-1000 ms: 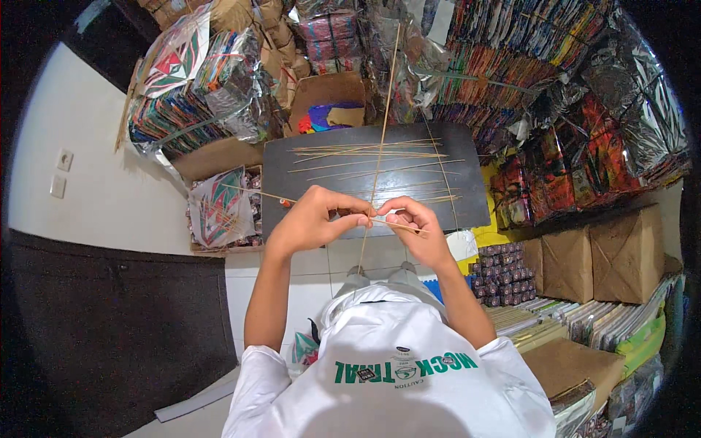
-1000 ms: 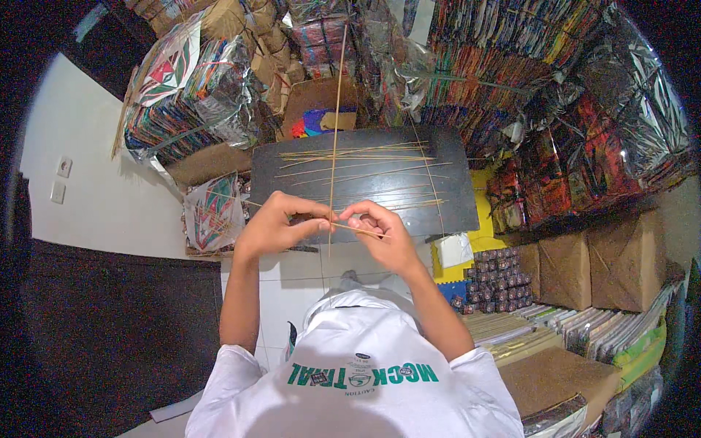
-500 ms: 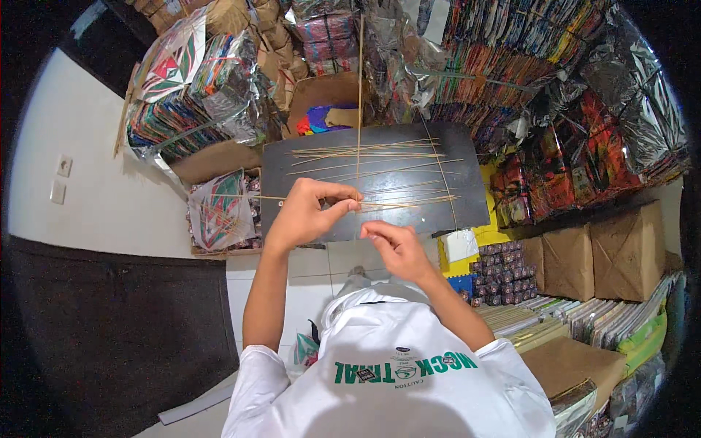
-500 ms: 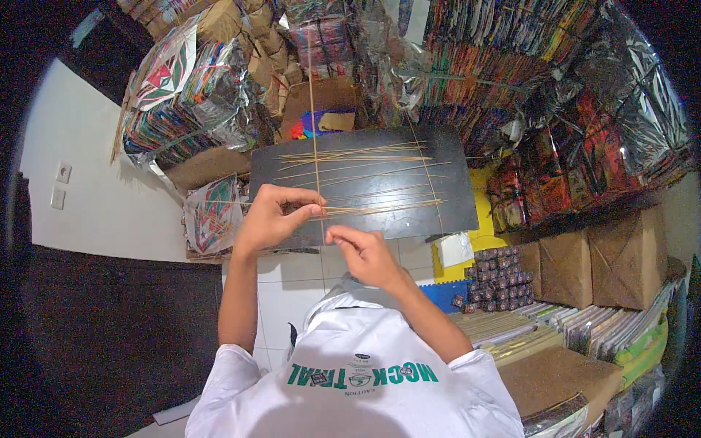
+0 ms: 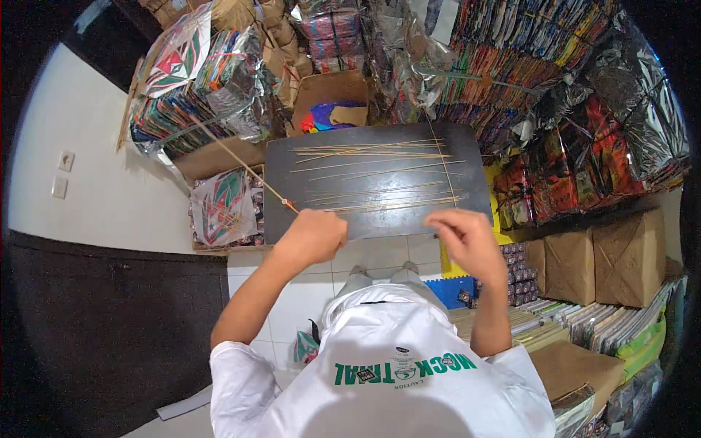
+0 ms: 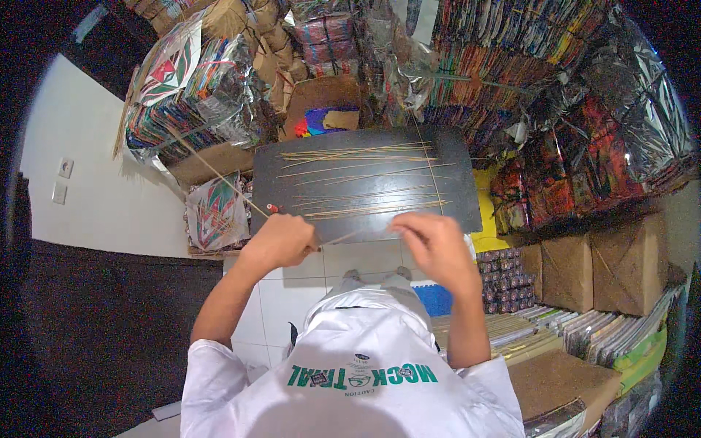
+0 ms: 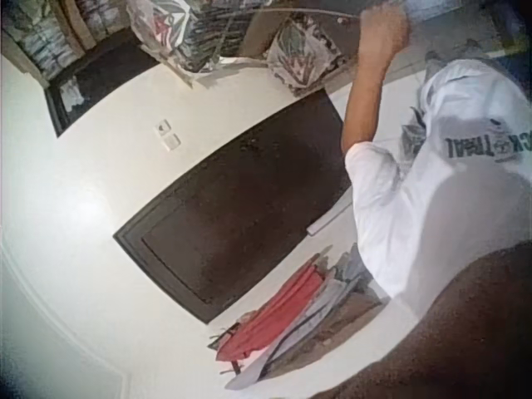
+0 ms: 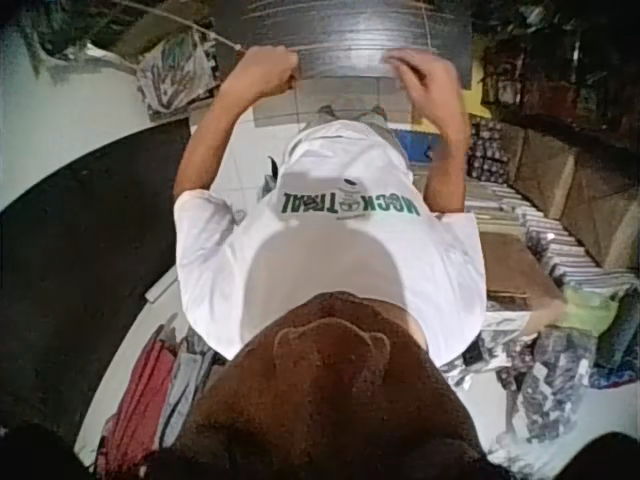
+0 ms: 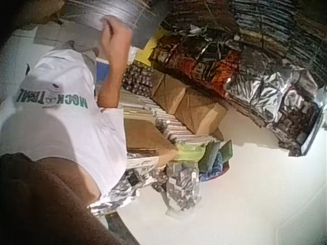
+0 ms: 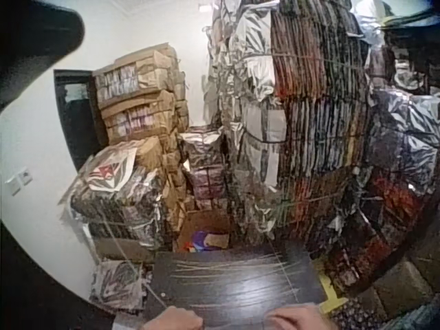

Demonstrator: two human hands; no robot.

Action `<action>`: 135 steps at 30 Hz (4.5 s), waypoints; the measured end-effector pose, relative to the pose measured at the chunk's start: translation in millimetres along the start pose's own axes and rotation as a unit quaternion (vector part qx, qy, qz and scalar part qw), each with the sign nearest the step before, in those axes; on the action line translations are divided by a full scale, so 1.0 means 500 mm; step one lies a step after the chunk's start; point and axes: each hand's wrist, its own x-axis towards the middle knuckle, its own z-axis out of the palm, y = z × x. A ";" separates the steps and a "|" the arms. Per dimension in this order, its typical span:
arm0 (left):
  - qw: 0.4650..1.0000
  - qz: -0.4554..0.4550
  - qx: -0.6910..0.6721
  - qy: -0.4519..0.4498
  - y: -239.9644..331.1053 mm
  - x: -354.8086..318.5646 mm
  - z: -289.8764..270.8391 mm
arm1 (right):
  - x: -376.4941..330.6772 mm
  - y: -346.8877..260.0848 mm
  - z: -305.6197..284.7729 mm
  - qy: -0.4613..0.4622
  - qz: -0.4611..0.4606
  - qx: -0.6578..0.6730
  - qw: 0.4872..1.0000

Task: The person assembles a kite frame by hand. They pick up thin wooden sticks from a pile on a table, align them, and tie them together with string to form a cross structure. The process involves repeated handling of sticks and string to secure the joints.

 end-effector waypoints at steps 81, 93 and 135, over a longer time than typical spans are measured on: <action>0.587 -0.065 -0.714 0.375 0.108 0.093 0.077 | 0.034 0.055 0.292 0.153 0.175 0.623 0.747; 0.714 -0.108 -0.484 0.495 0.078 0.096 0.114 | 0.027 0.043 0.265 -0.012 0.132 0.410 0.902; 0.638 -0.003 -0.658 0.399 0.025 0.018 0.043 | -0.011 0.110 0.174 0.010 -0.013 0.131 0.991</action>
